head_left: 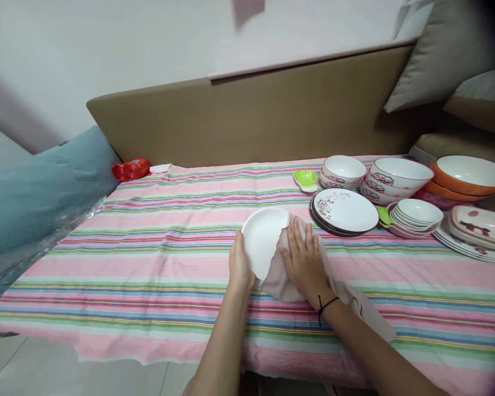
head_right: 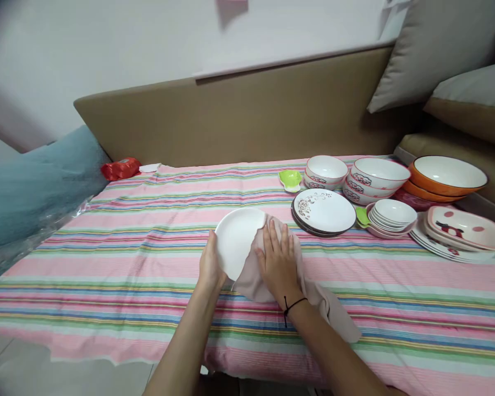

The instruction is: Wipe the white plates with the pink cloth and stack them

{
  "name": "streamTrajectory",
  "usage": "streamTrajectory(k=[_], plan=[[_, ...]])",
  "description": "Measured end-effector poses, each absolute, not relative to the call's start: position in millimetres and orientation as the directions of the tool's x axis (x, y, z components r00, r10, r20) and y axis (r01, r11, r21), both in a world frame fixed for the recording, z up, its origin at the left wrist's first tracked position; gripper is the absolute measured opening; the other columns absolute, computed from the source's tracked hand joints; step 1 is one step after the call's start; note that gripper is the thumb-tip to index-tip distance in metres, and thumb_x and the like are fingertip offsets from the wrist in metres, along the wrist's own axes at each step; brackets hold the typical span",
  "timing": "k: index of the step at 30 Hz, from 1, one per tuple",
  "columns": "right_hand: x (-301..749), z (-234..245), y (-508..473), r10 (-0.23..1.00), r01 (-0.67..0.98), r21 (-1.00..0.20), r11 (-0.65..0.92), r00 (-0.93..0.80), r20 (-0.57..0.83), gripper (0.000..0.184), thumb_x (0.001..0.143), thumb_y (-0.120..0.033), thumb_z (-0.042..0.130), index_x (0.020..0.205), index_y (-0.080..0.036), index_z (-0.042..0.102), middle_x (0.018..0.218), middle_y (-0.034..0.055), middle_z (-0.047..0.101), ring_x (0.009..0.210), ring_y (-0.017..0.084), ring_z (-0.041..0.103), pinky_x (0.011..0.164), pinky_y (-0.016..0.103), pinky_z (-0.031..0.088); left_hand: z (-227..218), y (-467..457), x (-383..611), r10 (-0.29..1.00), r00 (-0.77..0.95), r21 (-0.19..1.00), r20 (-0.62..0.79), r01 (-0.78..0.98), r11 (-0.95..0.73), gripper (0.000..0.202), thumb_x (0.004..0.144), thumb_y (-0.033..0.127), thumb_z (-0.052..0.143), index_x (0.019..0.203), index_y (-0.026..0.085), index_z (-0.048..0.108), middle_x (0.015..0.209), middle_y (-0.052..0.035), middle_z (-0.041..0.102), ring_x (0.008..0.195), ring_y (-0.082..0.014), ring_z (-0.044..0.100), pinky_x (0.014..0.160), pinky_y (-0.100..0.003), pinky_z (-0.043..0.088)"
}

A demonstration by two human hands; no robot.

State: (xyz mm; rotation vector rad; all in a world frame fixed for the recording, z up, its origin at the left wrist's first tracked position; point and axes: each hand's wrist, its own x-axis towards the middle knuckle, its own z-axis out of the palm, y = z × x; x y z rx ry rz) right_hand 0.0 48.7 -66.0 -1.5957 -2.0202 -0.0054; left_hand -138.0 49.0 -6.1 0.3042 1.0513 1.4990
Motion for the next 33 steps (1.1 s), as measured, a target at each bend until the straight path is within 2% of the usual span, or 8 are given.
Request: streamTrajectory(k=[7, 13, 18, 20, 24, 26, 30, 33], plan=[[-10, -48, 15, 0.691, 0.665, -0.223, 0.713, -0.614, 0.381, 0.072, 0.092, -0.04, 0.044, 0.152, -0.016, 0.013, 0.158, 0.006, 0.016, 0.145, 0.024, 0.014, 0.117, 0.043, 0.025, -2, 59, -131, 0.85, -0.344, 0.698, -0.398, -0.715, 0.037, 0.05, 0.083, 0.054, 0.056, 0.107, 0.012, 0.067, 0.105, -0.013, 0.071, 0.1, -0.0249, 0.067, 0.088, -0.034, 0.054], [6, -47, 28, 0.821, 0.84, -0.262, 0.475, -0.315, 0.477, 0.073, 0.085, -0.012, 0.04, 0.152, -0.01, 0.011, 0.156, 0.0118, 0.018, 0.145, 0.027, 0.015, 0.116, 0.052, 0.023, 9, 57, -131, 0.869, -0.361, 0.663, -0.338, -0.747, -0.053, 0.05, 0.089, 0.053, 0.047, 0.116, 0.014, 0.063, 0.117, -0.0125, 0.068, 0.107, -0.0263, 0.064, 0.089, -0.037, 0.055], [-7, -47, 24, 0.673, 0.662, -0.213, 0.718, -0.585, 0.453, 0.07, 0.085, -0.002, 0.029, 0.152, -0.02, 0.015, 0.155, -0.0003, 0.024, 0.144, 0.018, 0.019, 0.116, 0.04, 0.031, 3, 59, -124, 0.864, -0.325, 0.689, -0.383, -0.724, 0.033, 0.053, 0.087, 0.055, 0.05, 0.111, 0.01, 0.064, 0.104, -0.0146, 0.071, 0.097, -0.0256, 0.068, 0.086, -0.036, 0.056], [-3, -46, 24, 0.66, 0.653, -0.203, 0.73, -0.594, 0.46, 0.068, 0.086, -0.001, 0.027, 0.151, -0.02, 0.019, 0.154, -0.0021, 0.027, 0.143, 0.016, 0.02, 0.116, 0.036, 0.032, 4, 59, -127, 0.875, -0.296, 0.674, -0.383, -0.737, 0.046, 0.053, 0.088, 0.054, 0.048, 0.113, 0.01, 0.063, 0.104, -0.0149, 0.071, 0.096, -0.0246, 0.069, 0.087, -0.035, 0.055], [10, -53, 34, 0.747, 0.827, -0.193, 0.528, -0.344, 0.57, 0.059, 0.09, -0.005, 0.028, 0.148, -0.011, 0.027, 0.152, 0.0109, 0.032, 0.143, 0.024, 0.022, 0.114, 0.049, 0.031, 9, 57, -134, 0.881, -0.339, 0.701, -0.331, -0.713, -0.011, 0.048, 0.088, 0.05, 0.05, 0.114, 0.012, 0.063, 0.109, -0.0142, 0.071, 0.098, -0.0253, 0.068, 0.086, -0.036, 0.056], [6, -57, 36, 0.741, 0.823, -0.186, 0.536, -0.354, 0.57, 0.059, 0.089, -0.003, 0.029, 0.148, -0.008, 0.027, 0.151, 0.0131, 0.032, 0.143, 0.025, 0.022, 0.113, 0.05, 0.031, 9, 56, -133, 0.86, -0.383, 0.716, -0.338, -0.698, -0.029, 0.048, 0.087, 0.051, 0.051, 0.112, 0.012, 0.064, 0.107, -0.0142, 0.071, 0.095, -0.0256, 0.069, 0.083, -0.037, 0.057], [-14, -53, 28, 0.654, 0.661, -0.185, 0.727, -0.585, 0.48, 0.07, 0.084, 0.002, 0.029, 0.151, -0.016, 0.019, 0.155, 0.0, 0.025, 0.144, 0.017, 0.02, 0.115, 0.038, 0.033, 3, 56, -127, 0.842, -0.348, 0.671, -0.412, -0.741, 0.022, 0.052, 0.089, 0.053, 0.047, 0.107, 0.008, 0.065, 0.095, -0.0158, 0.073, 0.083, -0.0241, 0.071, 0.079, -0.036, 0.058], [-17, -44, 25, 0.67, 0.663, -0.211, 0.719, -0.578, 0.466, 0.072, 0.083, 0.003, 0.031, 0.15, -0.023, 0.024, 0.155, -0.0047, 0.025, 0.144, 0.018, 0.018, 0.118, 0.04, 0.03, 1, 57, -127, 0.86, -0.282, 0.645, -0.426, -0.761, 0.069, 0.053, 0.09, 0.052, 0.045, 0.108, 0.006, 0.065, 0.094, -0.0166, 0.073, 0.082, -0.0233, 0.071, 0.077, -0.034, 0.058]])
